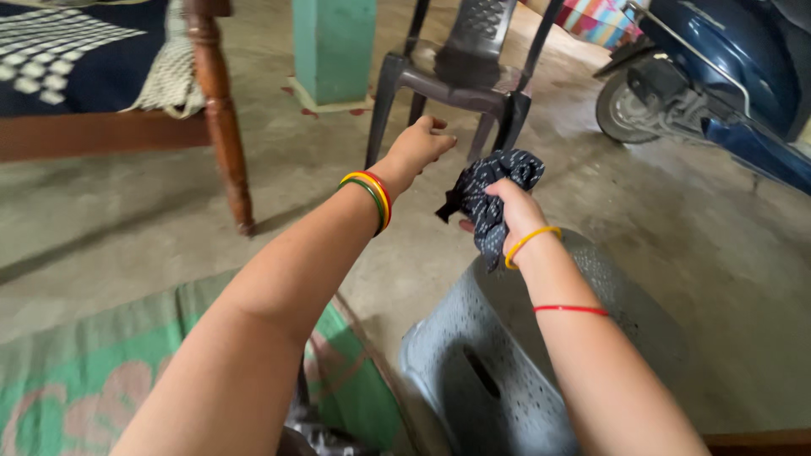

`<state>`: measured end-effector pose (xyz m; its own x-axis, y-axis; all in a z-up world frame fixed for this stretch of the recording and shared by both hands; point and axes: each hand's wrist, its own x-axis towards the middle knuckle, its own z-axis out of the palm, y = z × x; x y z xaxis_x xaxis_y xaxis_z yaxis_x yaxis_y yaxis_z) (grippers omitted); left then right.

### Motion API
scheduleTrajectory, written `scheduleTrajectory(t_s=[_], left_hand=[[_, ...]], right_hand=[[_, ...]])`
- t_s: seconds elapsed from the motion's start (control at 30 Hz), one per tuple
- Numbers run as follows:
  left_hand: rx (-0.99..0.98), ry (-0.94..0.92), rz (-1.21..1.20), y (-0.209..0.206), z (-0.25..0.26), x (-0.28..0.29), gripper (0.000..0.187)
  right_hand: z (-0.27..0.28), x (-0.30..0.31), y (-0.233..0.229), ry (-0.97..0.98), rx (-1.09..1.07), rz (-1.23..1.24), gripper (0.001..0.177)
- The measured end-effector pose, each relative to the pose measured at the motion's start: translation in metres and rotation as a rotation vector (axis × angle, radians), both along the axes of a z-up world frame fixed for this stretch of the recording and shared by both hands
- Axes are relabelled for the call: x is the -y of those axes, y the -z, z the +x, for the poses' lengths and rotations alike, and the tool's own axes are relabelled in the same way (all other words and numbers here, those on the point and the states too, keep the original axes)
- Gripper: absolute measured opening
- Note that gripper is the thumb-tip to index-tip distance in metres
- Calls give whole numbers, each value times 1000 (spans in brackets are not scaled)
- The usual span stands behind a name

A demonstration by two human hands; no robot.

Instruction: The person wipes a grey plastic stool with a dark cloth, cleaning the top and sides. They then move to a dark brown plastic chair and wipe its seat and backrest with the same cloth.

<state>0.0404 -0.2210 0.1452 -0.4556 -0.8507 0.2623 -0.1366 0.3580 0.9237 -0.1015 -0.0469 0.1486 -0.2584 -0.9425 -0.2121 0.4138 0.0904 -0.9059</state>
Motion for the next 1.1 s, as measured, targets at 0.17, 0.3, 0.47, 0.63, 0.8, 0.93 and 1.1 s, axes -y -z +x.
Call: scheduleTrajectory(t_s=[0.17, 0.3, 0.47, 0.63, 0.8, 0.93, 1.1], left_hand=[[75, 9, 86, 15, -33, 41, 62], [12, 78, 100, 17, -35, 47, 62], [-152, 224, 203, 14, 16, 35, 60], [-52, 180, 279, -9, 106, 29, 62], [-82, 177, 246, -23, 165, 30, 61], [-84, 125, 231, -6, 184, 21, 58], [-69, 81, 290, 18, 174, -1, 60]], right_hand=[[0, 13, 1, 78, -16, -2, 39], [10, -9, 4, 139, -47, 48, 38], [45, 11, -10, 231, -152, 50, 33], [65, 69, -21, 206, -277, 106, 37], [58, 102, -7, 288, -557, 237, 56], [30, 123, 66, 323, -622, 145, 68], [0, 79, 129, 281, -1135, 106, 76]])
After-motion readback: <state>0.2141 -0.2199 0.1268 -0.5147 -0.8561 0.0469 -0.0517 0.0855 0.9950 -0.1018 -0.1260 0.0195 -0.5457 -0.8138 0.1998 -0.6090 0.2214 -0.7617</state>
